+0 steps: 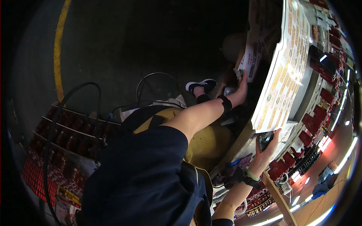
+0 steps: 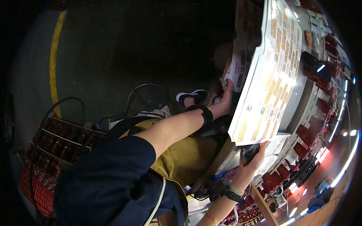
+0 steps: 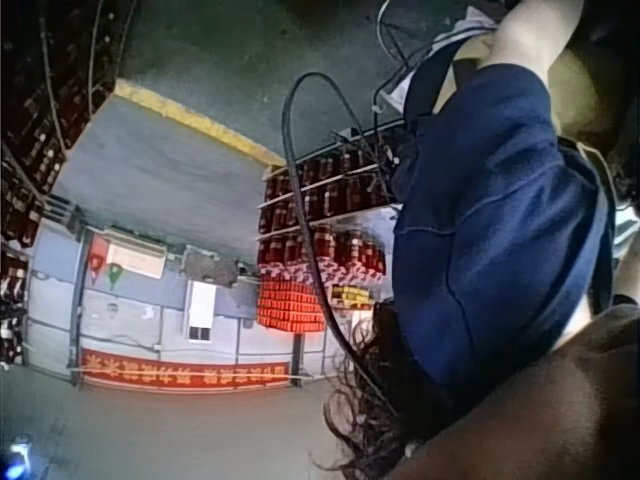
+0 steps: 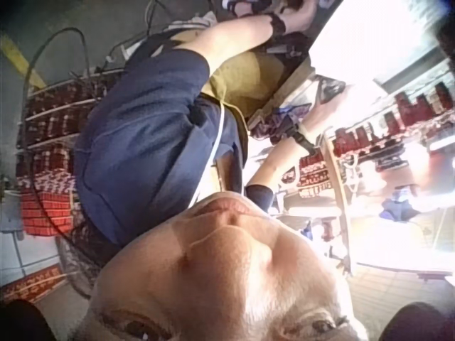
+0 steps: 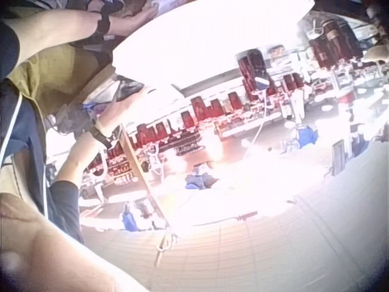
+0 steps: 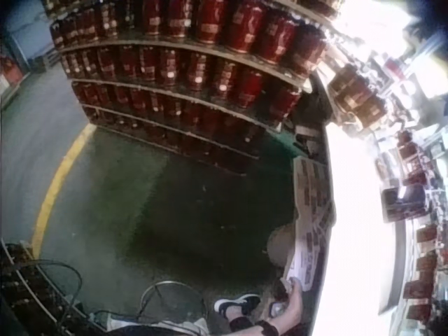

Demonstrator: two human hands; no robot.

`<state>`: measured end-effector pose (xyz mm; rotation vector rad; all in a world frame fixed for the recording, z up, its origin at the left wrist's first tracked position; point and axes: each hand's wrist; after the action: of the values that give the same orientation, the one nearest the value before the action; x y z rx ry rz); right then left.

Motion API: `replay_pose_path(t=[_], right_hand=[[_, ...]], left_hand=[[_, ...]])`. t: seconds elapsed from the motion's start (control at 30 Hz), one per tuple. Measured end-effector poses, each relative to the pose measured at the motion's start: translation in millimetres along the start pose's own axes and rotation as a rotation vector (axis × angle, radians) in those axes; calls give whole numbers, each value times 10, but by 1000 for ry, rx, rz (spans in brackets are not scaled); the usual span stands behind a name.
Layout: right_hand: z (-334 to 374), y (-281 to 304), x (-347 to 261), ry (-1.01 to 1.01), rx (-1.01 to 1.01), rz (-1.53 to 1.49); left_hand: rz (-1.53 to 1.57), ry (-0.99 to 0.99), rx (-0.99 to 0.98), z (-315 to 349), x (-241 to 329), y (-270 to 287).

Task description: Manually applying decorative labels and neck bands to red liquor bottles at an industrial workstation.

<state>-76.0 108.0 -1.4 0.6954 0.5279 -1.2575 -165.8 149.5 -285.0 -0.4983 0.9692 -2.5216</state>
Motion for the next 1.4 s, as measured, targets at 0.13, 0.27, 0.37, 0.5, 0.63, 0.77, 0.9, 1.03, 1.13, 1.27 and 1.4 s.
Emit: replay_pose_path(t=[0.13, 0.27, 0.37, 0.5, 0.63, 0.77, 0.9, 1.03, 1.13, 1.27, 1.4], right_hand=[[-14, 16, 12, -7, -48, 5], [-2, 54, 12, -20, -22, 45], [7, 83, 15, -31, -58, 52], [-55, 81, 34, -53, -84, 41], [18, 107, 27, -22, -28, 29], [59, -28, 52, 12, -16, -12], [145, -145, 36, 5, 34, 24], [85, 65, 58, 11, -36, -14], [-75, 303, 118, -5, -96, -48], [-167, 61, 40, -29, -245, 53], [-46, 108, 92, -4, -57, -66]], left_hand=[[-69, -40, -12, 59, 32, -62], [-283, 1, 5, 211, 101, -258], [-350, -192, 24, 267, 128, -283], [-736, -349, 79, -18, 253, -329], [-1084, -236, 29, -92, 758, -689], [-1062, -354, -85, -590, 791, -657], [-743, -406, -93, -716, 587, -543], [-974, -935, -216, -538, 322, -634], [-1304, -964, -284, -590, 227, -715], [-437, -818, -387, -1339, 145, -440], [-1085, -1269, -66, -685, 285, -699]])
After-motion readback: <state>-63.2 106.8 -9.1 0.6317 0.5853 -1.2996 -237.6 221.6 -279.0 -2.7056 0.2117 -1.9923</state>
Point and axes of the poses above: each hand's wrist, its own z-axis away from the middle knuckle, its own y-axis out of the back of the hand, x = y × z, and after that the axes turned 9 degrees about -y, right-handed
